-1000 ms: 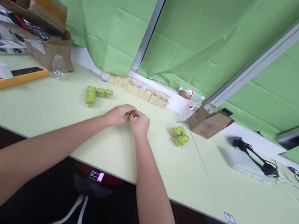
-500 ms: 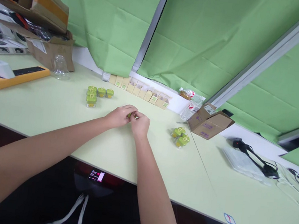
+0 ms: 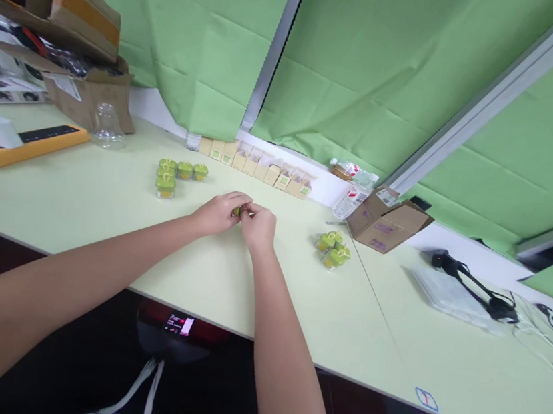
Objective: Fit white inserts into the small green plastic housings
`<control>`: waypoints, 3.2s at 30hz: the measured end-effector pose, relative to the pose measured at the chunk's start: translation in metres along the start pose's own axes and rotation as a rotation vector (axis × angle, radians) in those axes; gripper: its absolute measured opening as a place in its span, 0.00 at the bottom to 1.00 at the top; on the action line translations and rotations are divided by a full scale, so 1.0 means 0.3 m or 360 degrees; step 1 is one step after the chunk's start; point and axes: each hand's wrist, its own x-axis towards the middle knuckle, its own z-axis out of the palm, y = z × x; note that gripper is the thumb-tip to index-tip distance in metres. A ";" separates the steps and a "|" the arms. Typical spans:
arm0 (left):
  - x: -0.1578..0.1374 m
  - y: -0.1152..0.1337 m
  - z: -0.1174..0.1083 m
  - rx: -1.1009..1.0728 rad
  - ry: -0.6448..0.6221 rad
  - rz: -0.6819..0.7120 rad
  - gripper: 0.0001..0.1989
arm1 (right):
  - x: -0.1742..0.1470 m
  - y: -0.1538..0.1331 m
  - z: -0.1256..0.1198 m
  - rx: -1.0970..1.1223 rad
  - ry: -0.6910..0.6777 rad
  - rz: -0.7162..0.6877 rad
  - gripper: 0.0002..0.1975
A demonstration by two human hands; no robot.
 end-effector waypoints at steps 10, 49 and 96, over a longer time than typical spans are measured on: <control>0.006 -0.010 0.001 -0.0086 0.0086 -0.0083 0.23 | 0.001 -0.009 -0.002 0.0053 -0.0034 -0.0109 0.12; 0.050 -0.019 -0.023 -0.1352 0.0118 -0.0793 0.09 | 0.023 0.005 -0.067 0.1564 -0.0418 0.0626 0.16; 0.020 0.087 -0.036 -0.0384 0.0240 -0.0196 0.24 | 0.020 -0.004 -0.057 0.1702 -0.0454 0.0699 0.06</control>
